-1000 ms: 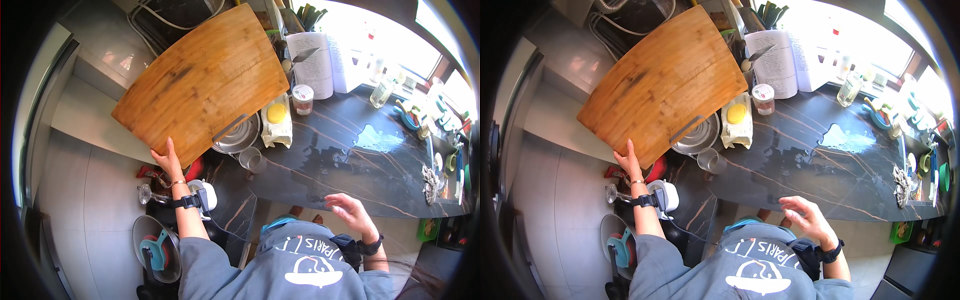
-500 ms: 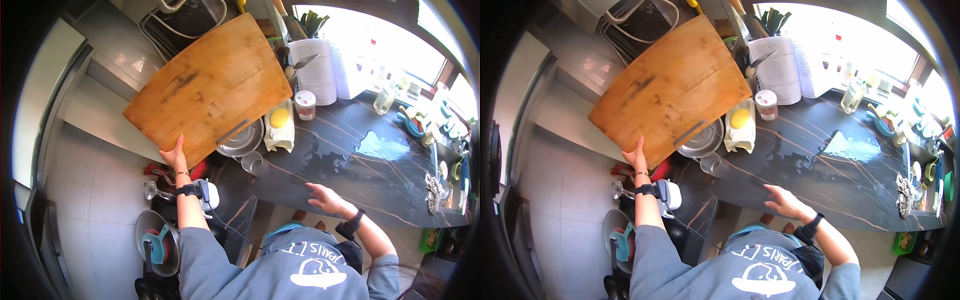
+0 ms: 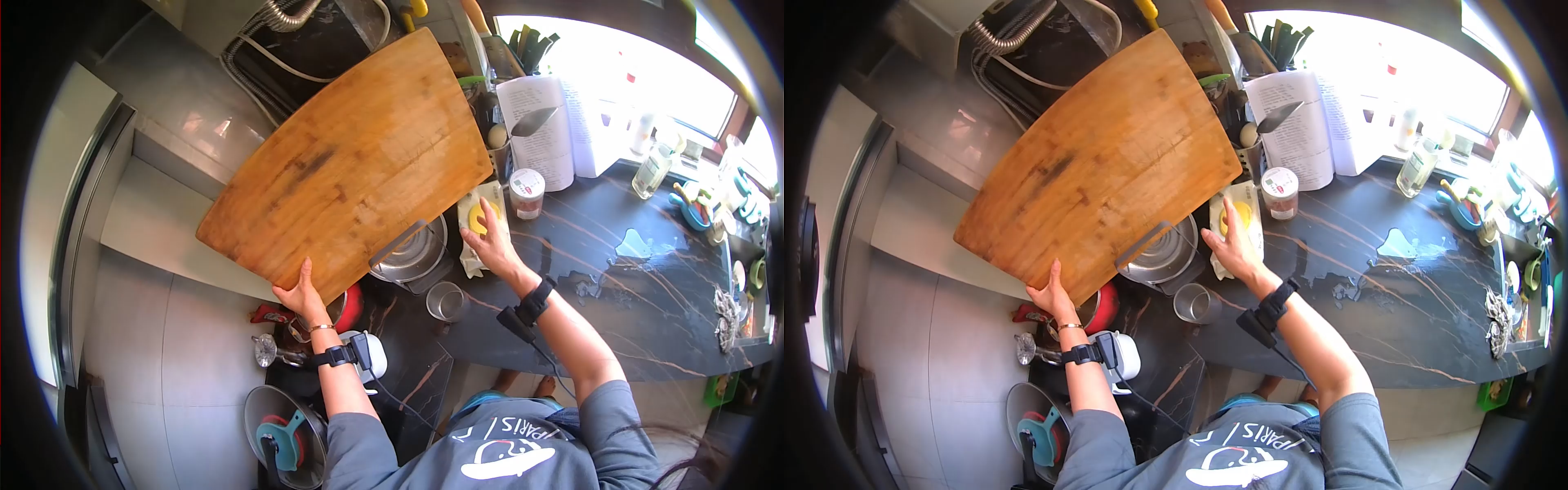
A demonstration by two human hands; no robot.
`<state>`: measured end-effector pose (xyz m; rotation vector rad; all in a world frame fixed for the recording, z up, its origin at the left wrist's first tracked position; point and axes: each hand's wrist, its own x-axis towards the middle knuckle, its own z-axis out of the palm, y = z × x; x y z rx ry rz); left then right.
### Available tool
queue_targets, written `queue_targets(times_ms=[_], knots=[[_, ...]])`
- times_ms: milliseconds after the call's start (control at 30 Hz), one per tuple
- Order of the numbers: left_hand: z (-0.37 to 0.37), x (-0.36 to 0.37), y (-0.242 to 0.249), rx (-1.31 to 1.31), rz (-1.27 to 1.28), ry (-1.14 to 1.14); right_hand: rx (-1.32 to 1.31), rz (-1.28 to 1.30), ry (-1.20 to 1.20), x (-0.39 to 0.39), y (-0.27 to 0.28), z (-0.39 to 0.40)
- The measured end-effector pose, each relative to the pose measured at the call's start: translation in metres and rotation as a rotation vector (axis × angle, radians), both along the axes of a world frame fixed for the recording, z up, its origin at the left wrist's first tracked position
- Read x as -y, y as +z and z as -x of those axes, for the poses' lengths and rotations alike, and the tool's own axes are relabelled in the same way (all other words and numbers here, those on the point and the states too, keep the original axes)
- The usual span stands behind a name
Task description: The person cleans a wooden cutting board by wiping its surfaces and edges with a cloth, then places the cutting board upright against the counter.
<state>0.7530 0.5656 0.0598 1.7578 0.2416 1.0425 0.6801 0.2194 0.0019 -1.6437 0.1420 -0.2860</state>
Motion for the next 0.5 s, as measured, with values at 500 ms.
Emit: queue_targets(times_ms=[500], knots=[[-0.004, -0.001, -0.004, 0.061, -0.007, -0.072, 0.0, 0.108, 0.295, -0.064, -0.006, -0.049]])
